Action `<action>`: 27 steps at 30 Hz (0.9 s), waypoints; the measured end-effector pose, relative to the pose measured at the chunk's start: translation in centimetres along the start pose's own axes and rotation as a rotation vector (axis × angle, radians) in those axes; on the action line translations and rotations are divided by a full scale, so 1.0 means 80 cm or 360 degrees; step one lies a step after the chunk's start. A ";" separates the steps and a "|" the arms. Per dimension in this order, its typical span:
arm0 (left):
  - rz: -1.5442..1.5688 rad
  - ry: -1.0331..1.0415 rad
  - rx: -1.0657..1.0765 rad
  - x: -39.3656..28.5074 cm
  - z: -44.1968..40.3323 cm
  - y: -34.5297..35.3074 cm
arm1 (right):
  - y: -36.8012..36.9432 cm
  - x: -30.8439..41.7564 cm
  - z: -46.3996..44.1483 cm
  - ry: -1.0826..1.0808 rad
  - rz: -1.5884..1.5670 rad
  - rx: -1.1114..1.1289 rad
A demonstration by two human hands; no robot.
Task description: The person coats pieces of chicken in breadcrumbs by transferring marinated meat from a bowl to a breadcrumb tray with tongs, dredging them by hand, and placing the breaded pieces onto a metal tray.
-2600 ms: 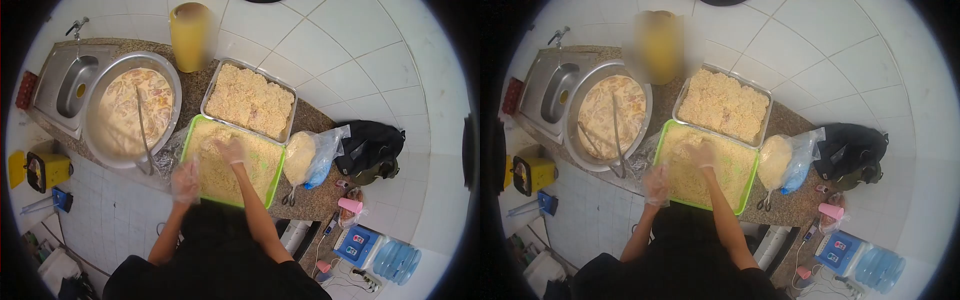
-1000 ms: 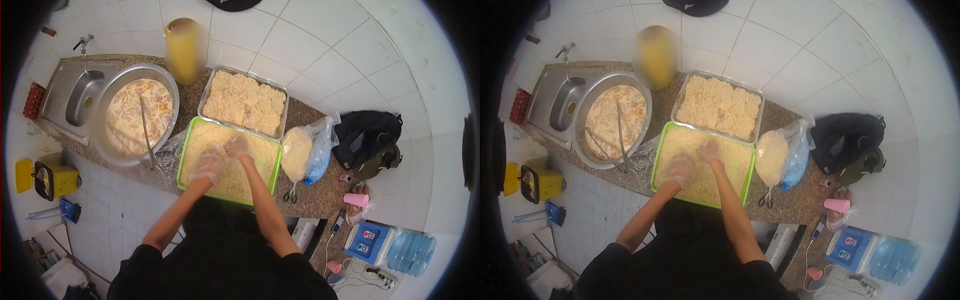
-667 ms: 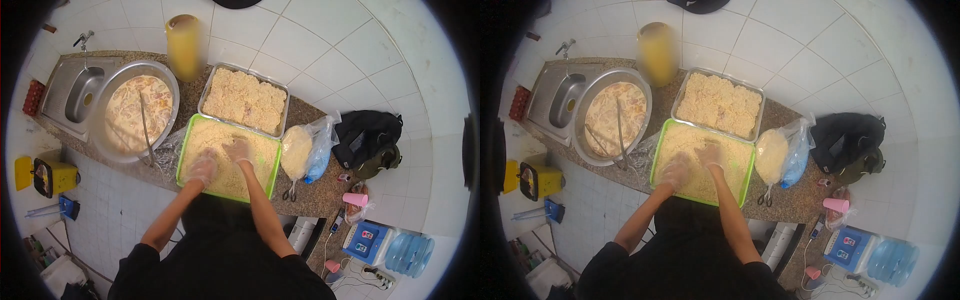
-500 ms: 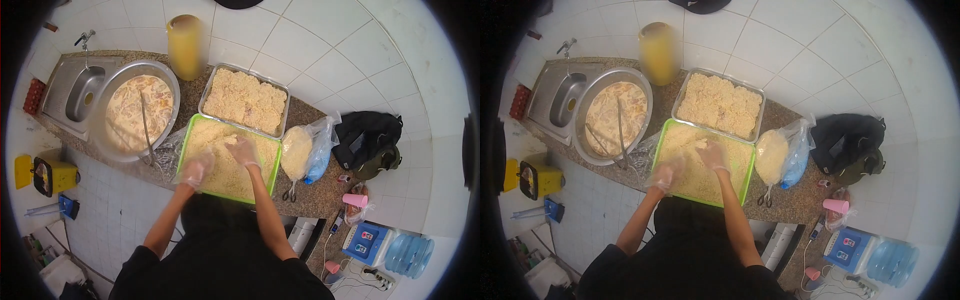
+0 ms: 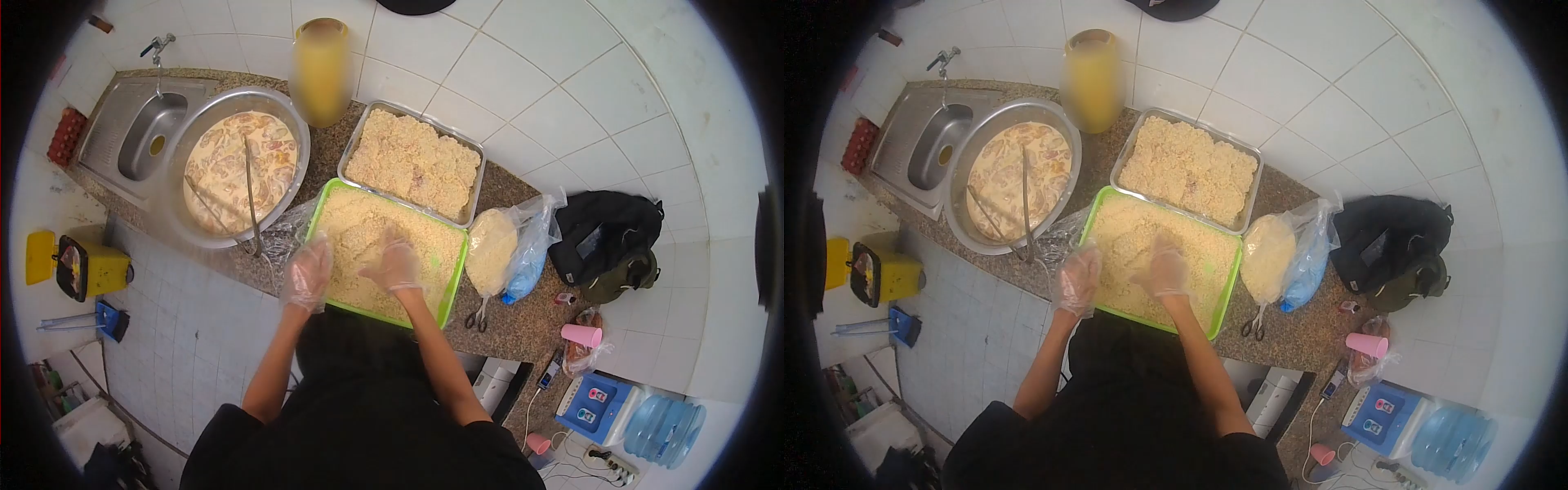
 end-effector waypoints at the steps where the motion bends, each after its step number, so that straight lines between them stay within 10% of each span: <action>1: -0.0131 0.0352 -0.0120 -0.016 0.004 0.006 | 0.019 -0.011 0.001 0.0066 0.0119 0.0055; 3: -0.0403 0.1060 -0.0367 -0.030 0.027 0.051 | 0.054 -0.023 -0.006 -0.0026 0.0140 -0.0020; 9: -0.0542 0.0364 0.0952 -0.040 0.022 0.069 | 0.073 -0.082 -0.030 0.0217 -0.0601 0.0206; 12: -0.0841 0.0269 0.0823 -0.052 0.004 0.045 | 0.068 -0.053 -0.031 0.0115 -0.1018 0.0273; 14: 0.0474 -0.0048 0.0203 0.020 -0.005 0.085 | 0.047 -0.032 -0.037 0.0007 -0.0908 0.0224; 16: 0.0662 0.0120 -0.0155 0.029 -0.008 0.071 | 0.038 -0.030 -0.047 -0.0022 -0.0685 0.0119; 18: -0.0273 0.0752 -0.0214 -0.047 -0.008 0.041 | 0.042 -0.043 -0.060 0.0030 -0.0512 -0.0005; 21: -0.0453 0.0938 0.0049 -0.039 0.014 0.114 | 0.046 -0.060 -0.067 0.0065 -0.0459 -0.0015; 24: -0.0492 0.0394 0.1009 -0.030 0.009 0.134 | 0.030 -0.069 -0.060 0.0006 -0.0069 -0.0051; 27: 0.0028 0.0487 0.0701 -0.027 -0.012 0.158 | 0.001 -0.076 -0.058 0.0226 0.0073 0.0027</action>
Point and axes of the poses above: each hand's wrist, its own z-axis away from the middle knuckle, its own y-axis out of the palm, x = y × z, the point moved 9 cm from there along -z, towards the middle knuckle, and after that the axes turned 8 degrees about -x, right-handed, at the moved point
